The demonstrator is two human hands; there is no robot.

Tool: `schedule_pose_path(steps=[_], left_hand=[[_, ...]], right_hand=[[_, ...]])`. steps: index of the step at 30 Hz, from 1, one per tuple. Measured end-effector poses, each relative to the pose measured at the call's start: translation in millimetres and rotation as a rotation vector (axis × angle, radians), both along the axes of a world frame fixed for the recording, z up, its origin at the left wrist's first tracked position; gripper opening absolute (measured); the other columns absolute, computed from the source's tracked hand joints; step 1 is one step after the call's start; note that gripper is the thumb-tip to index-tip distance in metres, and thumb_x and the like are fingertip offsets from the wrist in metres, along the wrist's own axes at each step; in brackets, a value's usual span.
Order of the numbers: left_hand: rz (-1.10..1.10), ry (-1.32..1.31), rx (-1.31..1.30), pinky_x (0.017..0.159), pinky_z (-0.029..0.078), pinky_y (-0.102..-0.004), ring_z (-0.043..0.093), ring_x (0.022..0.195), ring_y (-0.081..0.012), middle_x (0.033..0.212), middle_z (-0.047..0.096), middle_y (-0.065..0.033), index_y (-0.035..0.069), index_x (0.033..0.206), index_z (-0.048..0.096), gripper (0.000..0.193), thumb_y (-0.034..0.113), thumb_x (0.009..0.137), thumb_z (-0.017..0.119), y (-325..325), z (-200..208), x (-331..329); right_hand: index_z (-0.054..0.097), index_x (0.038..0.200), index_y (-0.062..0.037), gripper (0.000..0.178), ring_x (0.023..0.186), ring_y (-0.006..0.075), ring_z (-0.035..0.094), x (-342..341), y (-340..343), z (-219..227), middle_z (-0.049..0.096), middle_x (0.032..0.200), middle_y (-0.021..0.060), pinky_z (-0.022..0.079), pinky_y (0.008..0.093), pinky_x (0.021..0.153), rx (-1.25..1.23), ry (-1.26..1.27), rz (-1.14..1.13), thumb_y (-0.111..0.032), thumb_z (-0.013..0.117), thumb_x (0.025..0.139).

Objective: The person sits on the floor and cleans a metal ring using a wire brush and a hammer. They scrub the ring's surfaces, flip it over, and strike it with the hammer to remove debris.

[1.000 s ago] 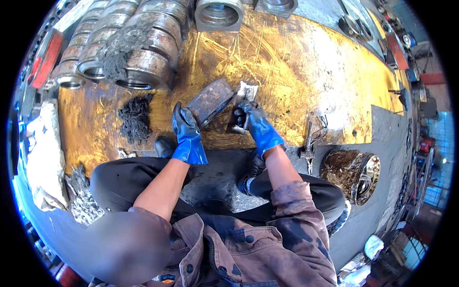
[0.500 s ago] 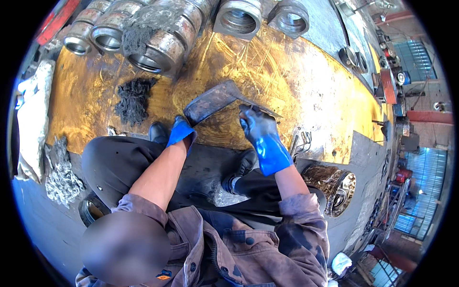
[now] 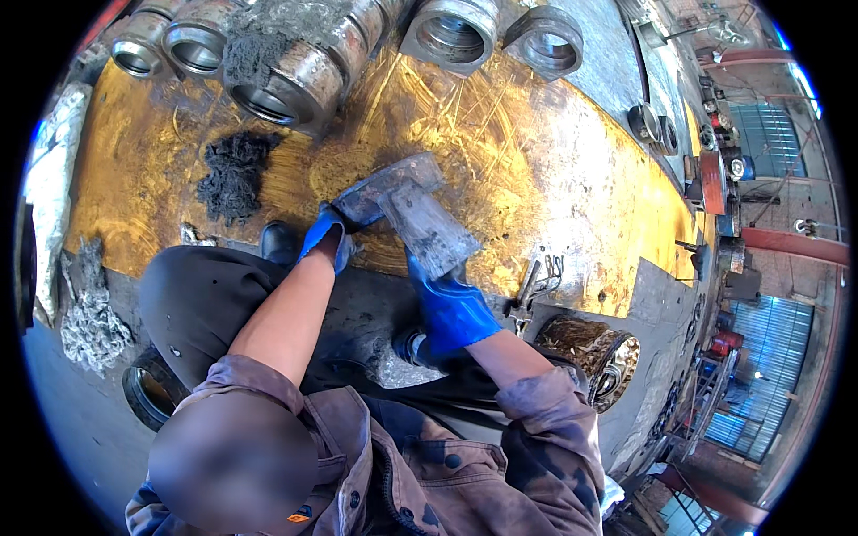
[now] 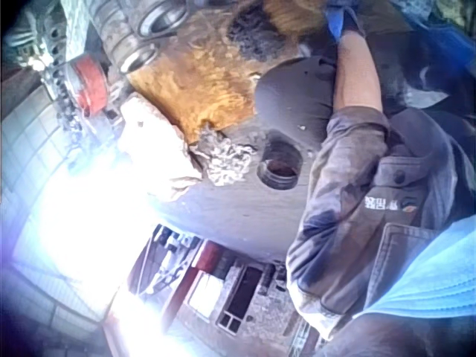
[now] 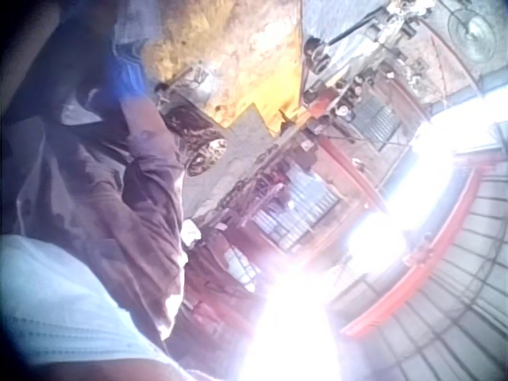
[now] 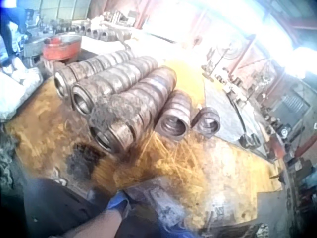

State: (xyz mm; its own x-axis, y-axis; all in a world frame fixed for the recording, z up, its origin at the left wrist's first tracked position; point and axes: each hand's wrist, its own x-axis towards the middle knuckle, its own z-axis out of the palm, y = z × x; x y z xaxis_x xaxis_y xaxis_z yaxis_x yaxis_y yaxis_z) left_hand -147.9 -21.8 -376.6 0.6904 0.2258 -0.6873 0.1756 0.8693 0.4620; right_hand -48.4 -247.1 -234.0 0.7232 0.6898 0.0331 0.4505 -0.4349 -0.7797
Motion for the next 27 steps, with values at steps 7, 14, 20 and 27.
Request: schedule_pose_path(steps=[7,14,20,27], left_hand=[[0.173,0.256,-0.189,0.080,0.049,-0.0395,0.058,0.090,-0.0238,0.107,0.070,-0.0053,0.014,0.122,0.065,0.067,0.068,0.104,0.029,-11.5,63.7,25.4],[0.274,0.108,-0.251,0.091,0.046,-0.0362,0.060,0.099,-0.0231,0.115,0.071,-0.0060,0.011,0.123,0.066,0.067,0.064,0.104,0.029,-16.4,47.4,33.1],[0.288,0.037,-0.245,0.109,0.043,-0.0385,0.058,0.124,-0.0256,0.137,0.064,-0.0098,0.007,0.134,0.060,0.058,0.051,0.109,0.032,-24.6,44.8,54.9],[0.235,0.160,-0.317,0.101,0.043,-0.0362,0.061,0.114,-0.0251,0.130,0.068,-0.0109,0.007,0.130,0.063,0.057,0.048,0.106,0.031,-15.5,70.3,45.2]], right_hand=[[0.049,0.142,-0.0025,0.047,0.126,0.0326,0.057,-12.3,-39.5,-26.4,0.060,0.137,0.0164,0.047,0.0427,0.106,-0.106,0.277,0.030,-0.018,0.060,0.099],[0.046,0.145,-0.0028,0.050,0.128,0.0332,0.056,-5.7,-25.7,-7.9,0.058,0.140,0.0172,0.046,0.0433,0.108,-0.272,0.135,0.178,-0.019,0.059,0.100],[0.043,0.148,-0.0031,0.053,0.130,0.0337,0.055,10.7,-30.0,-4.1,0.056,0.142,0.0179,0.045,0.0437,0.110,-0.315,0.106,0.151,-0.020,0.058,0.100],[0.040,0.150,-0.0033,0.056,0.132,0.0342,0.053,9.8,-29.7,14.5,0.054,0.145,0.0187,0.044,0.0442,0.112,-0.420,0.024,0.185,-0.021,0.057,0.100]])
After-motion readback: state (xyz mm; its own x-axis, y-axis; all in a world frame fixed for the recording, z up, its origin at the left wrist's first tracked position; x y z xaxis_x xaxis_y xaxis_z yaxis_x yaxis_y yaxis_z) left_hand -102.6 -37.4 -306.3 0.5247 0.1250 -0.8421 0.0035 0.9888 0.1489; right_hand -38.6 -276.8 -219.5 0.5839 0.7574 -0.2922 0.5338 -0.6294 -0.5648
